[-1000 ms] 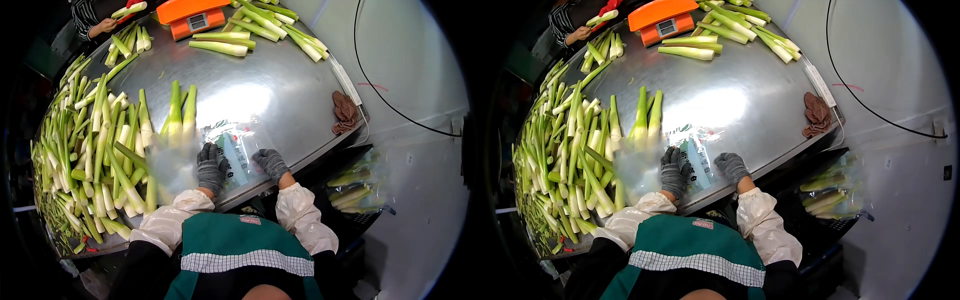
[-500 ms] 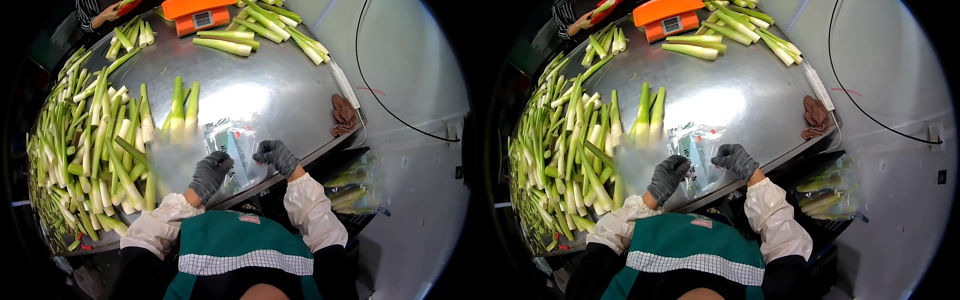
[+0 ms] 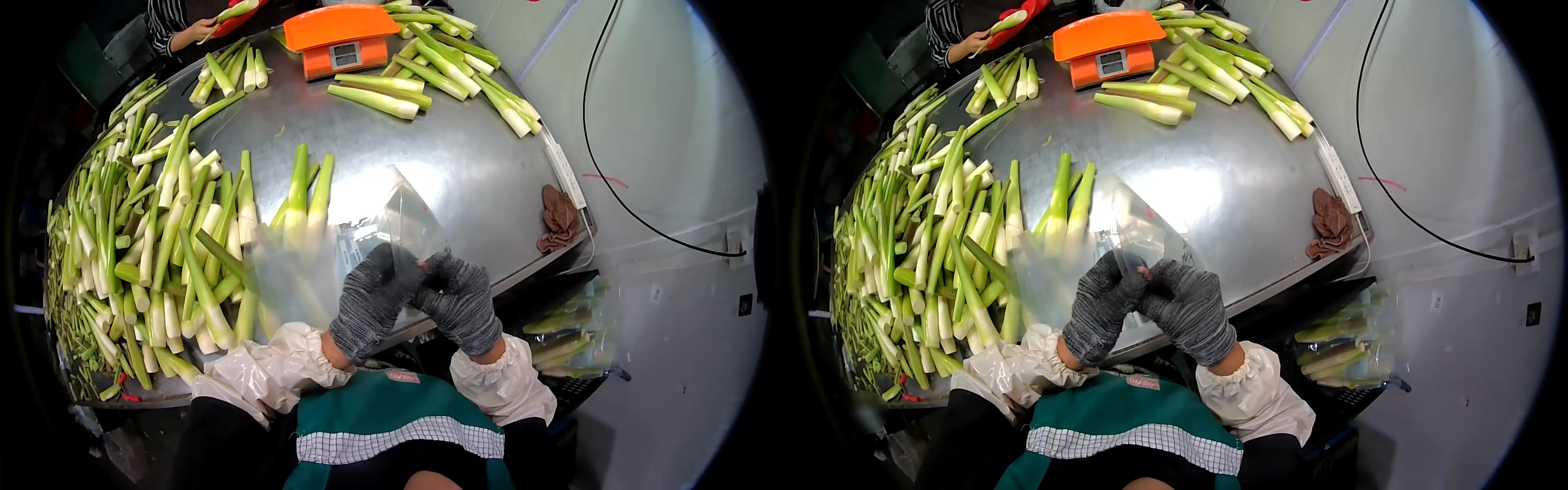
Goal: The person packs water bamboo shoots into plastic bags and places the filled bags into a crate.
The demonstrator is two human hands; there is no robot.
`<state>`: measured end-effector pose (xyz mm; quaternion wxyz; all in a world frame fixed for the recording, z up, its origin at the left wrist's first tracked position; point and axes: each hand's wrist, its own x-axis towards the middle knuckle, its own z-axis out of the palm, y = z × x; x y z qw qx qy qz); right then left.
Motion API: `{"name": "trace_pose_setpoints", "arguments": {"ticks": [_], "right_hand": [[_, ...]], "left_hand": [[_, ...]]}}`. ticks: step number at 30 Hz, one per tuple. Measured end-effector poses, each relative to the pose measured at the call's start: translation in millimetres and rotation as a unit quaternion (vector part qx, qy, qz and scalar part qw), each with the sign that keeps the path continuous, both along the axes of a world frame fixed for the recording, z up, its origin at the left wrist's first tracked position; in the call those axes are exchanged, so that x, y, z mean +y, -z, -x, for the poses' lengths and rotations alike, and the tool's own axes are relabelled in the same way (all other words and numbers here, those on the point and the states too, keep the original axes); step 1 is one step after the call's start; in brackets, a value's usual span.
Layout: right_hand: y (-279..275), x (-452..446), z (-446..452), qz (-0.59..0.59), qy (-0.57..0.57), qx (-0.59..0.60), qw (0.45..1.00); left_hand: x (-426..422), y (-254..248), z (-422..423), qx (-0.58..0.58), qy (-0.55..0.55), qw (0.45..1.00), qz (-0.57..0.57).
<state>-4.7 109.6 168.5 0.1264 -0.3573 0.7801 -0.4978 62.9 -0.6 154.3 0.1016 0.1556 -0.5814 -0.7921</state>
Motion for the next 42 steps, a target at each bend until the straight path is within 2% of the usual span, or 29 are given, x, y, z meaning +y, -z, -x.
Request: {"name": "trace_pose_setpoints", "arguments": {"ticks": [2,5,6,8,9,11,12,14,16,18,20,21,22,23,24,25,26,27,28,29,30,31,32,34,35,36,38,39,42], "right_hand": [[13.4,0.1,4.2,0.073,-0.024,-0.162,0.984],[25.2,-5.8,3.5,0.084,-0.016,-0.156,0.984],[23.4,-7.8,3.6,0.082,-0.017,-0.158,0.984],[14.0,-13.3,4.1,-0.008,0.009,-0.032,0.999],[12.2,-16.0,4.0,-0.008,0.008,-0.031,0.999],[9.5,-21.0,3.1,-0.008,0.024,-0.013,1.000],[12.5,-22.6,3.2,-0.007,0.024,-0.011,1.000],[25.7,-25.1,4.3,0.095,0.079,-0.086,0.989],[32.3,-27.3,4.7,0.119,0.111,-0.058,0.985],[39.0,-29.8,5.1,0.144,0.139,-0.030,0.979],[43.7,-32.5,5.1,0.159,0.128,0.086,0.975],[42.4,-34.1,5.4,0.161,0.124,0.088,0.975],[40.4,-36.0,5.6,0.166,0.150,0.079,0.971],[39.2,-38.3,6.0,0.171,0.178,0.070,0.967],[49.4,-42.8,8.4,0.193,0.178,0.047,0.964],[55.0,-47.3,6.2,0.194,0.178,0.048,0.964],[56.7,-54.7,3.6,0.173,0.159,0.021,0.972],[59.1,-60.7,2.9,0.151,0.139,-0.005,0.979],[65.8,-64.3,4.8,0.124,0.096,0.076,0.985],[64.9,-70.1,1.7,0.136,0.052,-0.009,0.989],[64.7,-76.4,4.9,0.128,-0.001,-0.009,0.992],[64.4,-82.9,10.0,0.120,-0.054,-0.009,0.991],[64.0,-87.7,22.6,0.121,-0.058,-0.005,0.991],[66.2,-94.5,69.8,0.083,-0.111,0.176,0.975],[70.9,-101.7,98.2,-0.033,-0.028,0.181,0.983],[74.1,-115.3,133.6,-0.072,-0.003,0.236,0.969],[83.2,-155.0,204.9,-0.246,-0.020,0.303,0.920],[80.0,-179.7,227.7,-0.352,-0.016,0.260,0.899],[104.6,-245.7,292.3,-0.435,-0.046,0.323,0.839]], "left_hand": [[-5.5,5.8,0.9,-0.011,-0.002,1.000,-0.028],[-9.2,9.1,4.8,-0.047,-0.007,0.996,-0.080],[-11.1,8.5,8.7,-0.050,-0.008,0.998,-0.030],[-15.1,13.1,13.3,-0.021,0.000,0.994,0.105],[-16.8,14.4,15.1,-0.021,-0.002,0.994,0.105],[-19.8,13.4,19.5,-0.002,-0.058,0.975,0.217],[-22.0,23.1,22.8,0.003,-0.078,0.978,0.194],[-25.2,26.9,23.7,-0.005,-0.077,0.961,0.264],[-28.2,22.2,23.0,-0.014,-0.075,0.940,0.332],[-33.3,2.4,21.5,-0.190,0.058,0.856,0.477],[-43.0,12.3,18.3,-0.142,0.010,0.858,0.494],[-51.0,22.8,16.8,-0.093,-0.033,0.855,0.510],[-65.9,46.0,21.0,-0.013,-0.123,0.869,0.479],[-73.9,29.9,20.8,-0.026,-0.169,0.877,0.449],[-93.6,48.3,26.1,-0.007,-0.170,0.957,0.235],[-109.4,66.9,31.0,0.012,-0.160,0.987,0.008],[-108.8,53.7,32.4,0.014,-0.161,0.987,0.008],[-106.0,30.4,32.4,0.020,-0.169,0.980,-0.104],[-105.8,18.0,33.2,0.025,-0.174,0.961,-0.215],[-109.4,25.0,36.7,0.028,-0.175,0.960,-0.215],[-114.5,37.8,41.8,0.090,-0.256,0.962,0.013],[-124.0,46.8,46.6,0.097,-0.297,0.945,0.094],[-137.8,42.6,47.5,0.097,-0.320,0.932,0.140],[-167.3,37.0,41.8,0.116,-0.367,0.891,0.239],[-182.5,34.2,36.4,0.155,-0.385,0.852,0.320],[-191.2,21.5,29.3,0.119,-0.435,0.805,0.385],[-196.9,-13.3,15.8,0.033,-0.429,0.759,0.488],[-199.6,-22.9,12.5,-0.019,-0.415,0.718,0.558],[-207.7,-20.6,6.8,-0.047,-0.380,0.656,0.650]]}}
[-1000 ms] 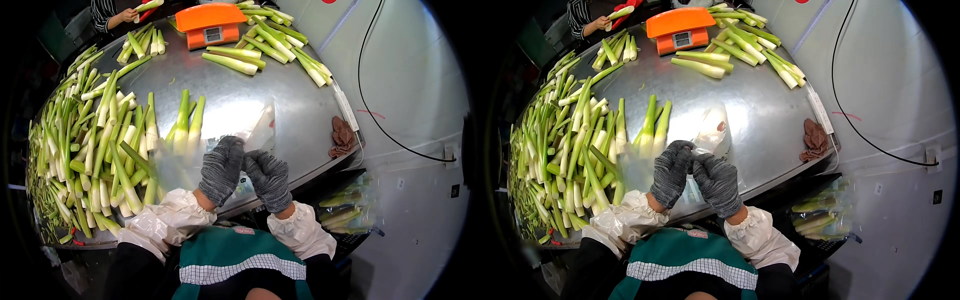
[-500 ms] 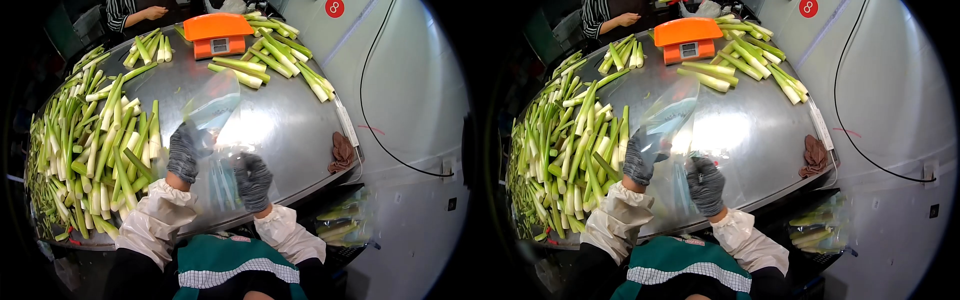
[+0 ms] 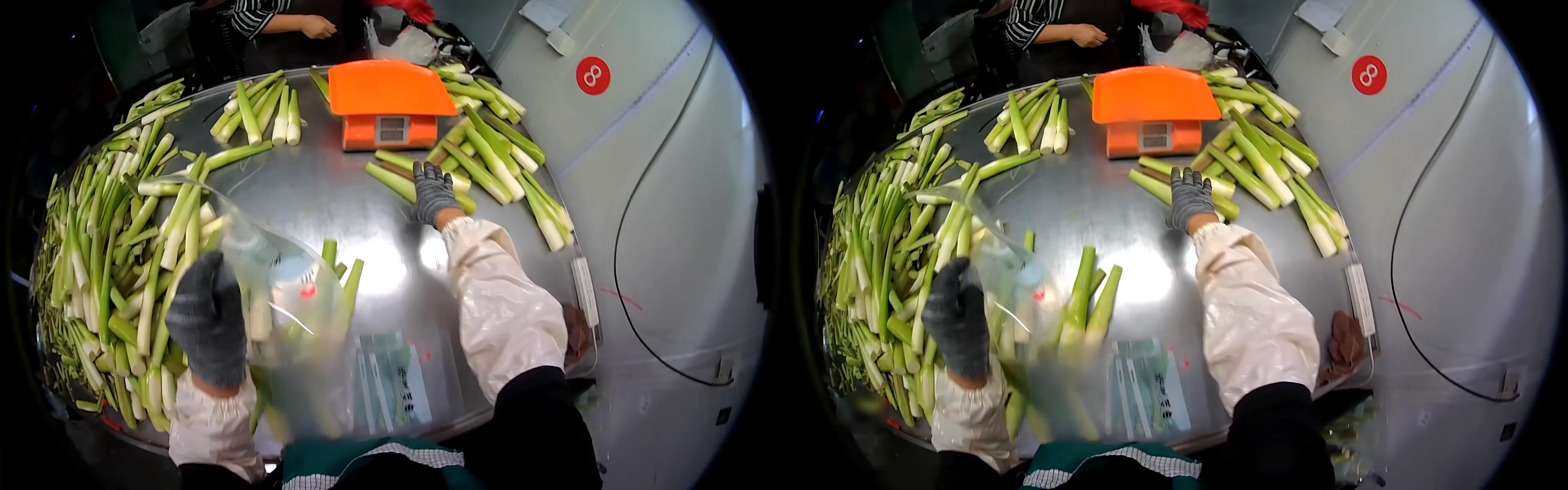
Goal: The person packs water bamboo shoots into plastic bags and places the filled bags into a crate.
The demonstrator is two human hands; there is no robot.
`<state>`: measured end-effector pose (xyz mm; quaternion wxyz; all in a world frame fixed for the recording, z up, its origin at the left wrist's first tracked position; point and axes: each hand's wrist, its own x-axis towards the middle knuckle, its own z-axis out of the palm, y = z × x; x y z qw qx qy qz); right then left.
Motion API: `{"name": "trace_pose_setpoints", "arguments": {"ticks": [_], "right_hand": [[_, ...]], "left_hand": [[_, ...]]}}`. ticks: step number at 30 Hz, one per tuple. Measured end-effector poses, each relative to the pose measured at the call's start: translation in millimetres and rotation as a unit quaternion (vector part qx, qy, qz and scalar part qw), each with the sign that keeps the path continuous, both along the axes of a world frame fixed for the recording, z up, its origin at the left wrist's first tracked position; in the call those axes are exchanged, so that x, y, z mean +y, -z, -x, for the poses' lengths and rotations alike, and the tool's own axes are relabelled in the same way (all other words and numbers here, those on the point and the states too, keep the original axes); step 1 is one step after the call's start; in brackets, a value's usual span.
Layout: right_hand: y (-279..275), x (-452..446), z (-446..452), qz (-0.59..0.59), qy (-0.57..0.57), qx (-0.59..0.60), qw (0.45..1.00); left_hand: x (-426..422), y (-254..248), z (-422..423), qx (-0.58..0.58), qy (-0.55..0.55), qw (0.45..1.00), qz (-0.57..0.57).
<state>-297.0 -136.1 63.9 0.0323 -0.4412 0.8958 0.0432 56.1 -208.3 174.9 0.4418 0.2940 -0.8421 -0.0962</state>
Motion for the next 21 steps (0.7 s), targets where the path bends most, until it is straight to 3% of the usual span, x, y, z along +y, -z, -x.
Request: {"name": "trace_pose_setpoints", "arguments": {"ticks": [4,6,8,9,10,11,13,15,16,18,19,21], "right_hand": [[19.2,-66.6,33.7,-0.045,0.026,-0.014,0.999],[29.8,-87.9,40.9,-0.068,0.042,-0.032,0.996],[39.9,-100.4,44.7,-0.017,0.116,-0.057,0.991],[45.4,-98.8,42.5,0.016,0.093,0.010,0.995],[47.1,-99.1,42.5,0.021,0.103,-0.029,0.994],[42.6,-100.2,40.6,0.028,0.112,-0.066,0.991],[31.2,-92.9,33.6,0.032,0.108,-0.064,0.992],[9.8,-75.2,28.0,0.060,0.111,-0.050,0.991],[-7.1,-60.8,24.9,0.083,0.111,-0.038,0.990],[-29.9,-16.5,34.0,0.266,0.147,-0.119,0.945],[-69.6,13.3,14.5,0.350,0.148,-0.185,0.906],[-90.6,80.5,16.2,0.592,0.092,-0.424,0.679]], "left_hand": [[-9.5,1.1,8.7,-0.087,-0.044,0.993,0.066],[-13.8,3.4,12.0,-0.134,-0.045,0.990,-0.008],[-15.9,4.4,20.5,-0.133,-0.044,0.990,-0.025],[-17.4,5.7,23.8,-0.127,-0.044,0.990,-0.038],[-20.9,9.0,27.6,-0.119,-0.022,0.993,0.000],[-19.5,10.1,31.4,-0.123,-0.024,0.992,-0.004],[-13.5,8.5,39.5,-0.104,-0.050,0.986,-0.123],[-17.9,14.6,45.2,-0.061,-0.006,0.998,-0.033],[-15.6,7.5,48.8,-0.091,0.004,0.996,-0.021],[-7.0,-1.8,56.9,-0.141,0.015,0.990,0.000],[-1.8,-5.7,60.5,-0.143,0.034,0.989,-0.008],[9.4,-14.7,71.9,-0.191,0.052,0.980,-0.003]]}}
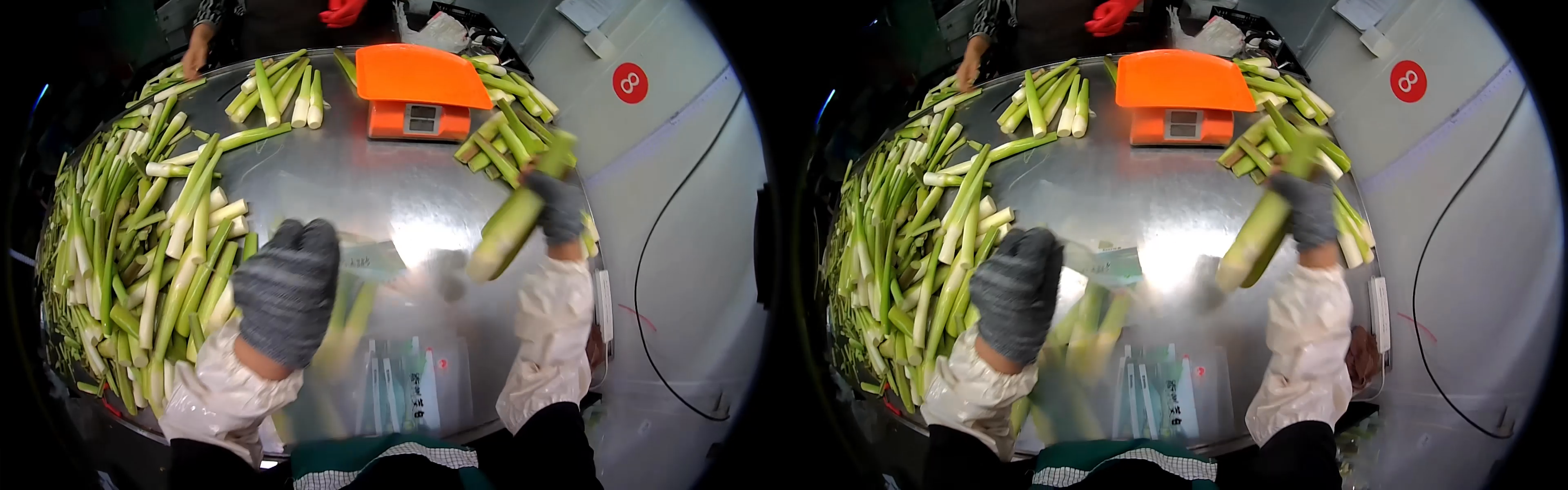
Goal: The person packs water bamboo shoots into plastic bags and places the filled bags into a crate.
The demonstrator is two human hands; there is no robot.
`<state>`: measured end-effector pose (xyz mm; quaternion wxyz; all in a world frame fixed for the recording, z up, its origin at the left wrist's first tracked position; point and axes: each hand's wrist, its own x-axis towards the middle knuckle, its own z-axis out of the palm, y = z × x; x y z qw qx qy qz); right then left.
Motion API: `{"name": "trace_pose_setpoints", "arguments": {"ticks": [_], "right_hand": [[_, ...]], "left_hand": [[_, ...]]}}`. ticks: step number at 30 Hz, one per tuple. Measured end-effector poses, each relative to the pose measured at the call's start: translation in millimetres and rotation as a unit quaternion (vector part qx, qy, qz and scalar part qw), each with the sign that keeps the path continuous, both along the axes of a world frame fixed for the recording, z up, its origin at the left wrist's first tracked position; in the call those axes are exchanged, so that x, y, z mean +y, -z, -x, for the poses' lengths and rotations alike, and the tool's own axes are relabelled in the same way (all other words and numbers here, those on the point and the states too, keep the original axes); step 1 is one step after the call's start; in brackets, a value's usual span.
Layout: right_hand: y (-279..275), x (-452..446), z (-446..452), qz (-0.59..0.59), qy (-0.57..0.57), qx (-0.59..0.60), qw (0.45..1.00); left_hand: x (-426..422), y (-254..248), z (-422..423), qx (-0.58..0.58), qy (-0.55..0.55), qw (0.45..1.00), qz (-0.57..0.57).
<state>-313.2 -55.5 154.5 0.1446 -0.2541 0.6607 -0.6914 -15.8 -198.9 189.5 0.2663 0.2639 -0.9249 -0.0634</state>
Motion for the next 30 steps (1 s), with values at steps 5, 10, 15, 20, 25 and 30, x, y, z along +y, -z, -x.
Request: {"name": "trace_pose_setpoints", "arguments": {"ticks": [5,10,15,20,25,30], "right_hand": [[-49.6,136.2,-73.2,0.324,-0.044,-0.174,0.929],[-37.1,186.3,-155.7,0.417,-0.019,-0.243,0.875],[56.4,215.4,-156.4,0.455,0.083,-0.298,0.835],[83.9,227.8,-178.2,0.489,0.260,-0.338,0.761],[109.9,230.5,-194.5,0.526,0.338,-0.231,0.746],[127.9,221.8,-215.1,0.564,0.209,-0.125,0.789]], "left_hand": [[47.0,2.7,31.9,-0.029,0.067,0.997,0.034],[104.9,27.2,57.3,-0.057,0.147,0.987,0.024],[152.3,57.0,61.0,-0.033,0.141,0.986,-0.086],[164.5,78.1,41.7,0.051,0.141,0.959,-0.241],[199.9,107.1,30.9,0.081,0.185,0.943,-0.262],[190.3,129.7,41.5,0.142,0.160,0.897,-0.387]]}}
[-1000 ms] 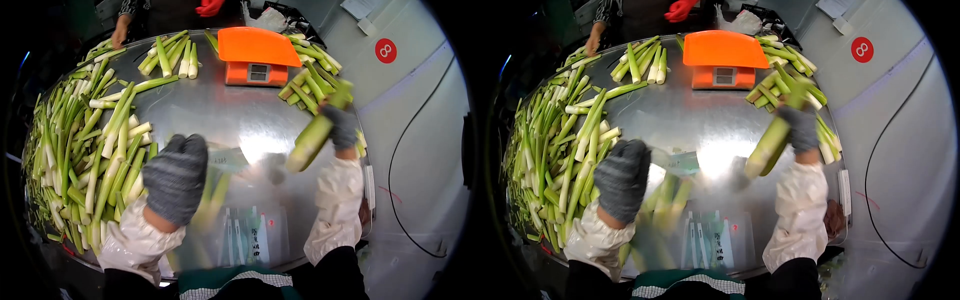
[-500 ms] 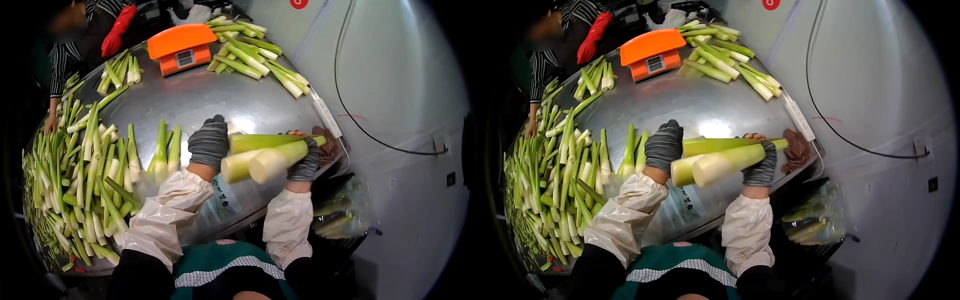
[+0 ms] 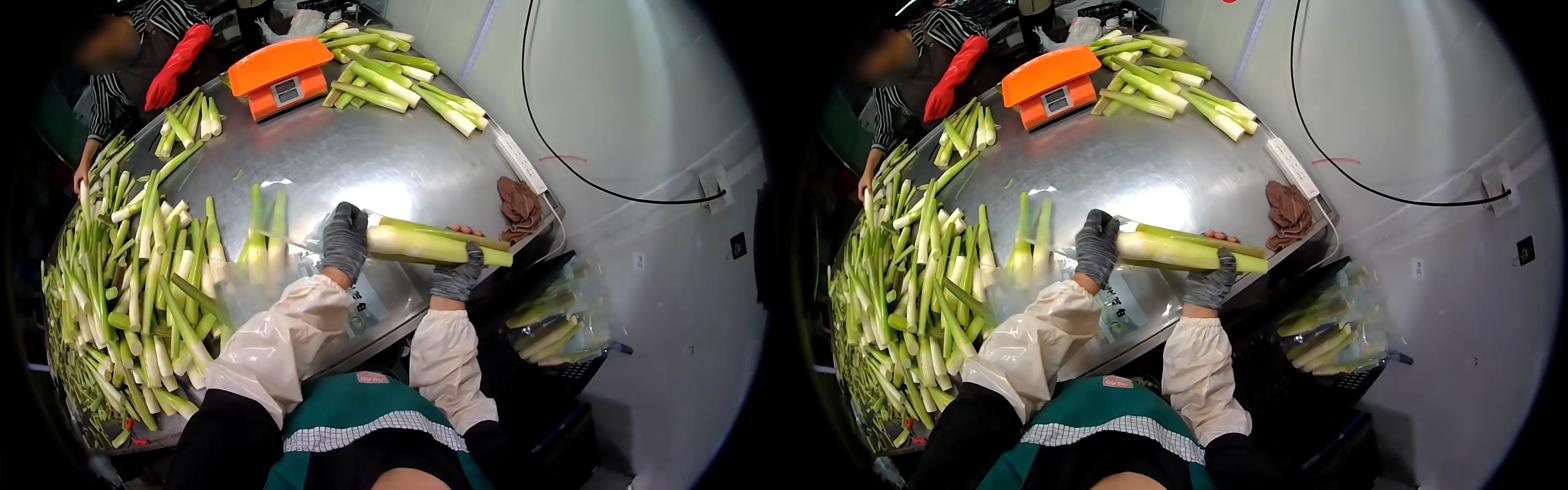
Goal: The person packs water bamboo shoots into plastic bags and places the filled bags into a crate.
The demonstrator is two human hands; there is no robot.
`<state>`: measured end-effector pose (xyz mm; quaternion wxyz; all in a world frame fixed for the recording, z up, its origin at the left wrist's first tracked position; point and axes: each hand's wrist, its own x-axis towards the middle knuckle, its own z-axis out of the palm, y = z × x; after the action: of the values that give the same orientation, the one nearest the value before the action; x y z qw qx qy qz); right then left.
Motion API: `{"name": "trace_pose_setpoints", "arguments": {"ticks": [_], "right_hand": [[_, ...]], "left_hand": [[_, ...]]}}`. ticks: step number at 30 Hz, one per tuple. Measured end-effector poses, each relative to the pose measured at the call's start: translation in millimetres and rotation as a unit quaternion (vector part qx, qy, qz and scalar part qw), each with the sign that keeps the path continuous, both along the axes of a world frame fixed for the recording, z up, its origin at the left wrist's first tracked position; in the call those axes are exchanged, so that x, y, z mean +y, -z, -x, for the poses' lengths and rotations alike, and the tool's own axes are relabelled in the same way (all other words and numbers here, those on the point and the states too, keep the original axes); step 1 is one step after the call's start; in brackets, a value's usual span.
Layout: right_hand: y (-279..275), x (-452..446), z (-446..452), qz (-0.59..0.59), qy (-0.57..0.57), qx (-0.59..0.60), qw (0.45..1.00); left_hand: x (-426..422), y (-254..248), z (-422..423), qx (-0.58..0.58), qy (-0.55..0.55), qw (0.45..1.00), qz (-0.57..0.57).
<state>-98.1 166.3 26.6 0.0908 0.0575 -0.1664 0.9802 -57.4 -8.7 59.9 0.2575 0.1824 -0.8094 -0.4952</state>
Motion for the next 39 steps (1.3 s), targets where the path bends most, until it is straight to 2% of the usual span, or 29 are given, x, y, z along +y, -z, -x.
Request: {"name": "trace_pose_setpoints", "arguments": {"ticks": [2,5,7,10,12,13,15,16,17,19,20,22,23,28,30,32,34,35,36,38,39], "right_hand": [[12.8,-1.3,-0.7,0.005,-0.010,-0.017,1.000],[18.4,1.1,1.2,0.016,0.011,-0.036,0.999],[13.9,0.3,2.3,0.029,0.019,-0.035,0.999],[4.5,-3.1,-1.8,-0.034,0.038,-0.020,0.998],[-4.7,-7.0,-14.7,-0.149,0.042,-0.071,0.985],[1.6,-7.4,-20.4,-0.148,0.041,-0.071,0.986],[15.3,-6.2,-36.8,-0.259,-0.017,-0.090,0.962],[17.4,-5.8,-44.2,-0.260,-0.017,-0.092,0.961],[12.7,-6.6,-52.0,-0.222,-0.078,-0.133,0.963],[19.7,-3.9,-61.2,-0.109,-0.182,-0.184,0.960],[23.7,-2.4,-63.8,-0.109,-0.181,-0.186,0.960],[27.7,-0.8,-63.6,-0.019,-0.221,-0.183,0.958],[29.3,-2.8,-62.8,-0.019,-0.222,-0.184,0.957],[67.4,-20.5,-67.4,0.096,-0.262,-0.248,0.928],[59.0,-29.6,-67.9,0.085,-0.249,-0.242,0.934],[52.2,-35.1,-69.0,0.113,-0.233,-0.258,0.931],[53.0,-39.1,-68.5,0.113,-0.233,-0.263,0.929],[53.8,-40.6,-69.1,0.112,-0.234,-0.268,0.928],[60.7,-39.4,-70.4,0.113,-0.235,-0.271,0.927],[78.7,-33.2,-72.3,0.041,-0.301,-0.222,0.926],[71.4,-31.0,-75.2,0.043,-0.313,-0.223,0.922]], "left_hand": [[0.3,-5.2,-1.6,-0.037,0.008,0.999,0.013],[4.7,-14.2,-12.3,-0.026,0.053,0.986,0.155],[1.7,-4.4,-11.3,-0.026,0.052,0.981,0.187],[0.1,-1.4,-8.6,-0.057,0.037,0.972,0.226],[-5.1,-6.0,-6.1,-0.122,-0.003,0.971,0.203],[-8.3,0.1,-4.8,-0.079,-0.006,0.968,0.237],[-10.1,0.9,-7.5,-0.111,0.013,0.961,0.251],[-9.7,1.8,-9.3,-0.142,0.034,0.953,0.264],[-8.0,6.8,-11.2,-0.143,0.035,0.953,0.264],[-2.4,21.9,-20.2,-0.041,0.085,0.943,0.319],[0.2,24.5,-25.9,-0.042,0.088,0.943,0.318],[4.3,27.2,-32.8,-0.086,0.136,0.928,0.335],[2.4,28.5,-35.2,-0.039,0.138,0.932,0.332],[4.1,21.3,-31.5,-0.027,0.115,0.934,0.337],[5.6,17.6,-33.8,-0.077,0.179,0.911,0.363],[-0.6,32.3,-32.2,-0.076,0.180,0.908,0.372],[-7.1,45.7,-31.3,0.013,0.117,0.939,0.323],[-5.5,46.4,-36.1,-0.064,0.107,0.948,0.294],[-5.4,47.8,-39.3,-0.067,0.107,0.947,0.294],[-8.5,51.0,-46.7,-0.054,0.094,0.953,0.284],[-12.1,55.2,-51.2,-0.024,0.088,0.952,0.291]]}}
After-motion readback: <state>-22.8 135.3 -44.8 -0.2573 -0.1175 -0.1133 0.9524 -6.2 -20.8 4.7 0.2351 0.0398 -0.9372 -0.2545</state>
